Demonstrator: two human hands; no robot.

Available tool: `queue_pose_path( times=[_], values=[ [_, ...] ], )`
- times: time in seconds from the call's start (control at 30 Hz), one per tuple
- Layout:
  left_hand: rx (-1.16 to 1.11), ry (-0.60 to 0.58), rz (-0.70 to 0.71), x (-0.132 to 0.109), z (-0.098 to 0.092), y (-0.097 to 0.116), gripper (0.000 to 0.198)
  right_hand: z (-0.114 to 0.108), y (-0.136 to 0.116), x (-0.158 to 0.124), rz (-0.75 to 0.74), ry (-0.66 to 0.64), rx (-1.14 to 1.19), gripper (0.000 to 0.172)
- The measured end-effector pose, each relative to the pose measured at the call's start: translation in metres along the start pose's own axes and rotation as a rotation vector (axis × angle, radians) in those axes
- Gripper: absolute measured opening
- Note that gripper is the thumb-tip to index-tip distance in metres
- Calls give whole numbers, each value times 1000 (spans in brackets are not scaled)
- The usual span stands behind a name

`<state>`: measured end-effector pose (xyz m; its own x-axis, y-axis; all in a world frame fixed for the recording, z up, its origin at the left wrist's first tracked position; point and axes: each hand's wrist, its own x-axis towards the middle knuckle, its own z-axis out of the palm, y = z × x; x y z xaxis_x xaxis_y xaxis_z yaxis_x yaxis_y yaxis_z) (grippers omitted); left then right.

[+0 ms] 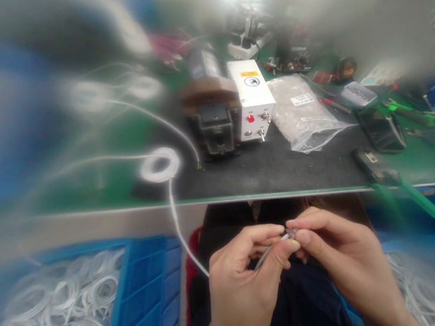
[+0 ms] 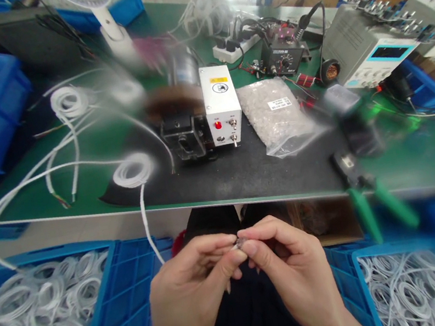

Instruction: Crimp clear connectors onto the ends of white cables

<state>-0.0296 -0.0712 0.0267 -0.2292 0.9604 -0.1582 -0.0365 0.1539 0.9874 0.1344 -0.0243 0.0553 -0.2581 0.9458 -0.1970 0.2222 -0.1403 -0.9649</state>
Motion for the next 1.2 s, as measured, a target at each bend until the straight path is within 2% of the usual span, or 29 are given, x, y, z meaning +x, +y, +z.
queue_pose_path(
  times=[0.1, 0.4, 0.5, 0.6, 0.7, 0.77, 0.87, 0.97, 1.07, 1.2],
  values=[
    [-47, 10, -73, -1, 1, -2, 16, 1, 1, 1, 27, -19, 45, 7],
    [-94, 28, -139, -3, 0, -4, 18, 0, 1, 8, 87, -121, 122, 7],
    [-113, 41, -129, 1, -2, -4, 22, -2, 9, 11, 72, -151, 157, 17],
    [-191, 103, -130, 13, -8, -5, 28, 2, 17, 19, 38, -134, 207, 31],
    [-368, 138, -135, 31, -14, -4, 37, 14, 19, 30, 56, -141, 137, 21],
    [-467, 149, -119, 44, -17, -4, 43, 26, 16, 39, 48, -191, 82, 25],
    [-592, 127, -145, 61, -18, -7, 46, 41, 12, 54, 45, -274, 103, 34],
    [-717, 89, -209, 70, -20, -12, 44, 50, 13, 68, 91, -290, 158, 35],
    [-740, 84, -228, 73, -26, -19, 42, 55, 15, 75, 135, -279, 203, 34],
    [-703, 130, -131, 79, -35, -23, 37, 58, 14, 77, 179, -264, 204, 32]
  ],
)
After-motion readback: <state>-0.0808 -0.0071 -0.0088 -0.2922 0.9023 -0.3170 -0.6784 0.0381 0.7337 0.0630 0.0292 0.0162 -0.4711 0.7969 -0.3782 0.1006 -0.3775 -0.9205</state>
